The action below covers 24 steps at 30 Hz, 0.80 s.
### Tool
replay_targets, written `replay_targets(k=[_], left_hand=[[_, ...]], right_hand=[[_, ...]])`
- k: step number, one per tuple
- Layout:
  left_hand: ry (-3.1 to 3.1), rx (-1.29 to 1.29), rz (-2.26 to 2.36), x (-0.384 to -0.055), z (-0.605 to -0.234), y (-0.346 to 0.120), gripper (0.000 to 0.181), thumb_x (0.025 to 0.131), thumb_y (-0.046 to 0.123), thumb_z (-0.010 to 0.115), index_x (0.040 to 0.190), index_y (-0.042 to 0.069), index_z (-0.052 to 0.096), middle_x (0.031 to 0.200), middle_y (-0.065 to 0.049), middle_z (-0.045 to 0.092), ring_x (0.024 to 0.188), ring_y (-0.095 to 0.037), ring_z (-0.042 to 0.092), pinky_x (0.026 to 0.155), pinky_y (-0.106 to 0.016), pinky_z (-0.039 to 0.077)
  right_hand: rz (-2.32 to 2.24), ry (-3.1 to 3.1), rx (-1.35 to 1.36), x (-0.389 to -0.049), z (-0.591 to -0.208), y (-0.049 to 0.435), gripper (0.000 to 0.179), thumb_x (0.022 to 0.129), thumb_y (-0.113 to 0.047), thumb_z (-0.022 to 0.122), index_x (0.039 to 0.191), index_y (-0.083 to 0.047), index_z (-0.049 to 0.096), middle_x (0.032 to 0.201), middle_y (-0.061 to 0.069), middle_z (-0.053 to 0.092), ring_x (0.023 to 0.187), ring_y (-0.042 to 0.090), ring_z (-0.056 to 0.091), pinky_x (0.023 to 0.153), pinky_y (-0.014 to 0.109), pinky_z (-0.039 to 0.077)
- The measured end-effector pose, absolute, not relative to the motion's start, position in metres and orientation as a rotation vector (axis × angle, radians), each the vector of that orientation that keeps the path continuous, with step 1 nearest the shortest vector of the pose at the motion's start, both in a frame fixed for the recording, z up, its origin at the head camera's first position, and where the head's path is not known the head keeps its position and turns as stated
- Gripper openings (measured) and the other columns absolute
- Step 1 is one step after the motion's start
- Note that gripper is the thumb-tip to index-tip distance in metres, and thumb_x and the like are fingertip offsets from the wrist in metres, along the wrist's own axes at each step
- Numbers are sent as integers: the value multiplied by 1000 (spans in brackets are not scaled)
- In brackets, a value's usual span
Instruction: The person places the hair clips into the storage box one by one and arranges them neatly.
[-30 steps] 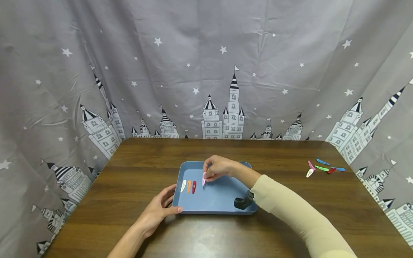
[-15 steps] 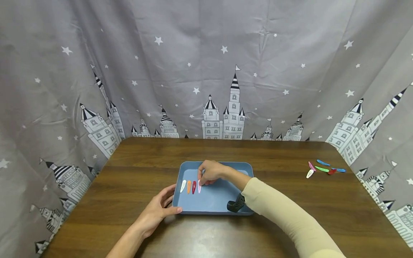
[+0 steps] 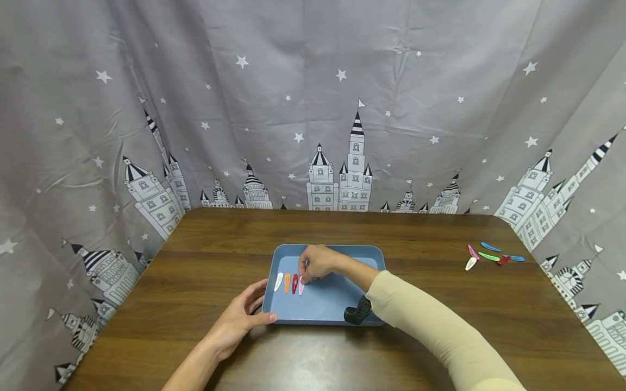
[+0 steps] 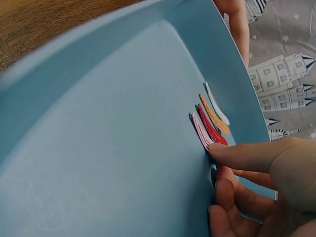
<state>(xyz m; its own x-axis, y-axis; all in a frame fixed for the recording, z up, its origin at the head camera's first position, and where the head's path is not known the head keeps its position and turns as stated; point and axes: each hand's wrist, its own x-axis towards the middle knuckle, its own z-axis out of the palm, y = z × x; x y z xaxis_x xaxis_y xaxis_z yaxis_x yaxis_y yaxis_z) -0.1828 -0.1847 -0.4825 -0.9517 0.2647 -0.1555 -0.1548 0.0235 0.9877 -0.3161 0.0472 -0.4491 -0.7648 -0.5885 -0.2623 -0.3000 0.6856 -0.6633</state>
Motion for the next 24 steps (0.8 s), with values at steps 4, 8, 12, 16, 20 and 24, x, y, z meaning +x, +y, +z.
replay_targets(k=[4,8,12,16,20,24], left_hand=[[2012,105,2001,-183,-482,-185,86,87,-1,81,158,-1,32,161,-23,34,148,-39,32,117,-49,32],[2014,100,2001,-182,-482,-184,86,87,-1,80,158,-1,32,161,-24,34,148,-39,32,117,-49,32],[2013,105,2003,-182,-481,-184,86,87,-2,80,158,-2,32,161,-24,34,148,-40,32,117,-50,31],[2017,106,1998,-181,-480,-183,86,87,-2,80,158,-2,31,161,-24,33,148,-40,31,117,-50,31],[2028,95,1989,-181,-479,-184,86,87,-1,80,158,-1,32,161,-24,33,148,-40,30,116,-49,34],[2032,93,1985,-180,-478,-183,86,87,0,81,158,-1,32,161,-24,34,148,-40,31,115,-49,35]], right_hand=[[-832,2451,-691,-315,-448,46,19,86,-6,84,75,-14,70,63,-1,62,54,10,53,50,23,43],[-825,2459,-696,-315,-447,46,20,86,-6,84,76,-14,70,63,-2,62,55,9,53,50,22,43],[-824,2459,-709,-315,-447,47,19,86,-7,84,77,-14,70,63,-2,62,54,9,54,50,22,43],[-840,2441,-727,-315,-446,49,17,86,-6,85,79,-13,71,65,-2,64,55,9,55,50,22,43],[-848,2420,-756,-317,-444,52,15,85,-5,85,82,-12,71,65,-1,65,56,10,55,50,22,42],[-830,2420,-777,-318,-441,58,14,86,-5,84,86,-11,72,68,-2,65,58,10,56,52,23,43]])
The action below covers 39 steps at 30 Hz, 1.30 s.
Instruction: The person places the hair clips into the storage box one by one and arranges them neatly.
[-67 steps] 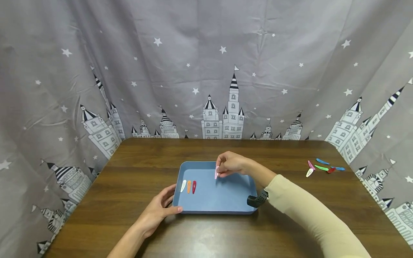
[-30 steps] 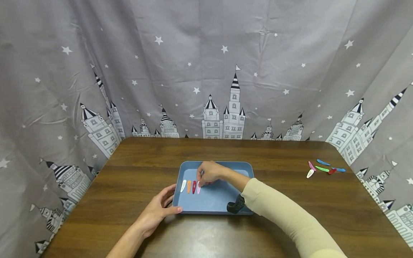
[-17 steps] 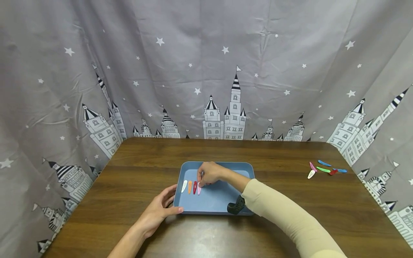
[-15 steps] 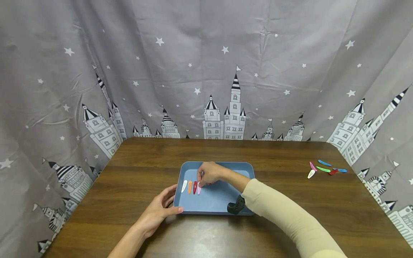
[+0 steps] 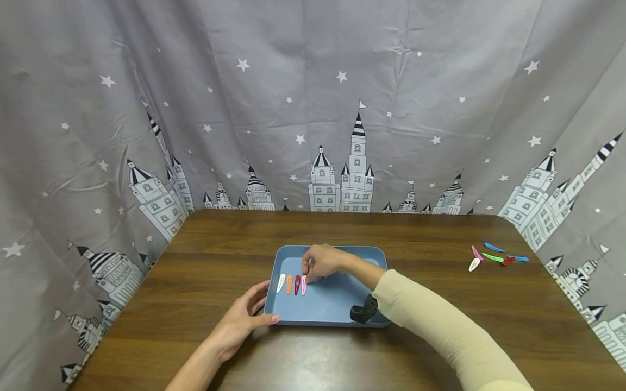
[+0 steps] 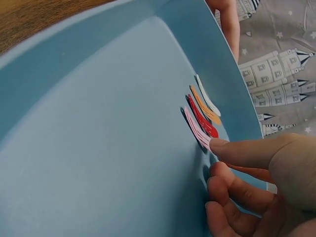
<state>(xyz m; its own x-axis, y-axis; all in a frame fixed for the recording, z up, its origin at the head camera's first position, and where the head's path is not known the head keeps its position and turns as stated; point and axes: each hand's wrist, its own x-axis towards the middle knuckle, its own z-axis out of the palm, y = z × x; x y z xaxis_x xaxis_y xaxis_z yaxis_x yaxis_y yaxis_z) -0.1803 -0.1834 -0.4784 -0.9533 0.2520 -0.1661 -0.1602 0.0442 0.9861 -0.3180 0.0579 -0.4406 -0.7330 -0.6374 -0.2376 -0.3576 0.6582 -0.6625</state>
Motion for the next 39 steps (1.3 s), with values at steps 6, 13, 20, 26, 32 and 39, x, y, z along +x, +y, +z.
replay_targets(k=[6,13,20,26,32,39], left_hand=[[2035,96,1988,-181,-478,-182,87,86,0,82,158,-1,33,160,-24,35,148,-40,31,115,-49,35],[2035,99,1987,-180,-478,-182,87,86,0,82,158,-1,32,161,-23,34,149,-41,30,114,-49,36],[2048,85,1981,-180,-480,-182,86,86,0,82,158,0,34,160,-24,35,148,-41,31,114,-49,36],[2042,93,1983,-180,-480,-181,87,86,-1,82,158,-1,32,161,-24,34,148,-42,30,114,-50,36],[2044,87,1987,-179,-479,-182,88,86,-1,82,158,-1,32,161,-24,34,148,-41,30,114,-49,36],[2052,93,1981,-179,-480,-183,87,86,0,81,158,0,32,161,-23,33,148,-40,31,114,-47,37]], right_hand=[[-828,2396,-798,-319,-431,70,11,87,-2,82,92,-7,73,73,-1,65,62,11,57,54,23,44],[-853,2354,-788,-317,-421,84,11,89,2,78,97,-2,73,76,0,65,65,12,56,55,24,45],[-846,2371,-783,-318,-415,99,13,88,3,78,99,-2,73,79,0,67,67,12,56,57,24,45],[-820,2407,-780,-320,-409,112,15,87,0,80,100,-4,73,80,0,65,72,13,56,61,26,45],[-783,2440,-774,-319,-399,126,17,86,-1,80,102,-4,73,82,-1,66,75,14,57,65,28,46],[-819,2445,-719,-318,-390,144,18,88,2,77,105,-1,72,85,2,66,78,16,57,66,29,47]])
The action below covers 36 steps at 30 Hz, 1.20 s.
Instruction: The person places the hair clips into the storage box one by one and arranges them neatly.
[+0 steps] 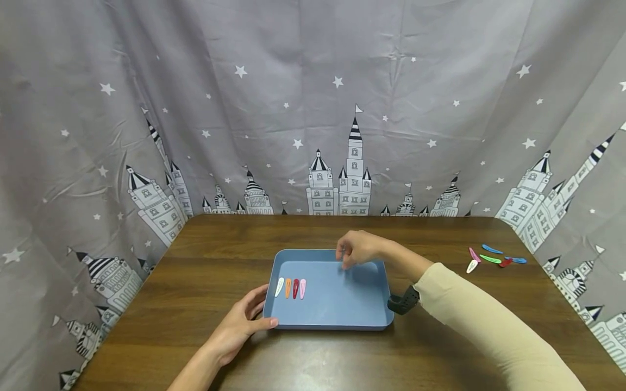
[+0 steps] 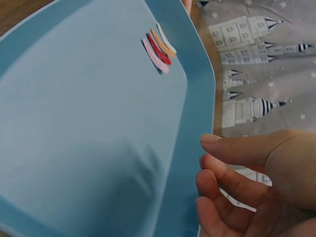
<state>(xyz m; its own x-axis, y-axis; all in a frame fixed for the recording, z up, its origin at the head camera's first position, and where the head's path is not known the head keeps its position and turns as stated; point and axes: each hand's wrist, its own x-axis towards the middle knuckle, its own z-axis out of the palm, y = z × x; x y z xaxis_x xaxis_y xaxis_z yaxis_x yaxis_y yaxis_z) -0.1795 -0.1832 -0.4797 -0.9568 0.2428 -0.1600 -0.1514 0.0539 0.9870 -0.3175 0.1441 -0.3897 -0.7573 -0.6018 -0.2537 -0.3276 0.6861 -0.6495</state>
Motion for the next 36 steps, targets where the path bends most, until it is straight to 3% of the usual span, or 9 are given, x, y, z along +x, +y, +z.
replay_targets(k=[17,29,36], left_hand=[[2069,106,1969,-179,-480,-183,87,87,-1,81,159,1,31,162,-24,32,148,-42,31,114,-50,37],[2065,93,1952,-178,-477,-182,90,88,2,81,161,5,29,164,-21,30,149,-41,30,105,-35,44],[2037,97,1970,-180,-480,-180,91,87,1,81,161,8,30,164,-18,30,148,-40,30,105,-36,44]], right_hand=[[-841,2522,-735,-319,-379,218,17,86,-2,78,102,-4,71,83,1,65,77,17,59,68,32,49],[-929,2546,-704,-319,-373,284,21,86,0,76,105,-1,68,85,3,64,77,17,58,66,30,47],[-951,2535,-716,-319,-371,314,24,87,2,75,110,4,67,88,5,65,78,18,58,65,28,47]])
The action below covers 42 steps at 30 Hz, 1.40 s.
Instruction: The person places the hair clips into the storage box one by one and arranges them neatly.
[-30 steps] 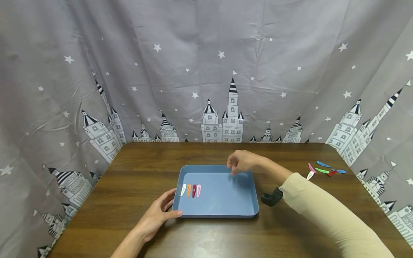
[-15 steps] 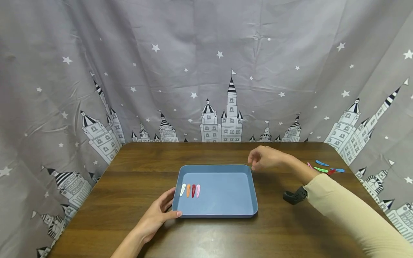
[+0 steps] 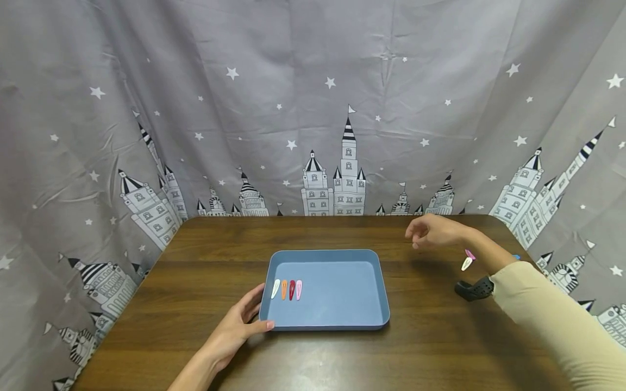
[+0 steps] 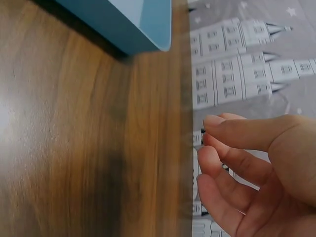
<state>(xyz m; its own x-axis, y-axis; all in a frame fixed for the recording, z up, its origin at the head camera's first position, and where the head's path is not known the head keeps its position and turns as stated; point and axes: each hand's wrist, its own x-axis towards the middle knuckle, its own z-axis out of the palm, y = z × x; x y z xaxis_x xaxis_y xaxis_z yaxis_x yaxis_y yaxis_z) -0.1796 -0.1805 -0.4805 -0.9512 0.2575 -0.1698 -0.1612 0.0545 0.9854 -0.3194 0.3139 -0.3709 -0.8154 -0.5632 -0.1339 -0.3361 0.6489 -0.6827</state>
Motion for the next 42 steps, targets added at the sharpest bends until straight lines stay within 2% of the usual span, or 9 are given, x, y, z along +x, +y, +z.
replay_targets(k=[8,12,19,22,28,33,42], left_hand=[[2030,113,1961,-180,-481,-182,91,87,1,81,162,7,29,164,-20,30,148,-42,30,105,-36,44],[2031,104,1963,-179,-481,-183,91,87,0,81,162,7,29,164,-19,30,148,-41,30,105,-34,44],[2041,113,1968,-178,-478,-184,90,88,-1,80,162,6,29,164,-20,31,147,-41,32,110,-40,42],[2037,103,1968,-177,-478,-184,90,88,-1,80,162,6,29,164,-20,30,148,-41,32,109,-39,42],[2022,99,1975,-179,-481,-182,91,86,-1,81,161,7,30,163,-20,32,147,-42,32,103,-33,46],[2035,102,1978,-178,-481,-182,91,86,-2,81,161,6,30,164,-20,31,147,-42,32,104,-33,45],[2013,143,1994,-179,-478,-182,91,88,-2,79,162,6,28,164,-21,29,148,-42,30,105,-34,44]], right_hand=[[-964,2527,-629,-320,-372,331,25,90,1,73,114,4,66,92,5,65,85,20,58,71,31,49],[-1009,2506,-569,-319,-372,336,26,90,2,72,114,5,65,92,6,64,85,20,57,71,30,49],[-1072,2490,-508,-318,-372,351,27,90,4,70,116,8,63,92,9,64,85,21,58,70,31,49],[-1059,2501,-495,-318,-372,358,28,91,3,70,117,9,62,93,9,64,84,21,57,69,30,49],[-1000,2574,-449,-316,-374,378,27,95,-1,69,119,8,62,98,8,65,93,24,59,76,32,50],[-1059,2596,-363,-313,-381,399,28,96,-2,67,121,10,61,105,11,66,98,24,62,81,34,54],[-973,2785,-295,-304,-397,441,25,93,5,66,114,17,60,98,15,67,91,22,61,72,30,53]])
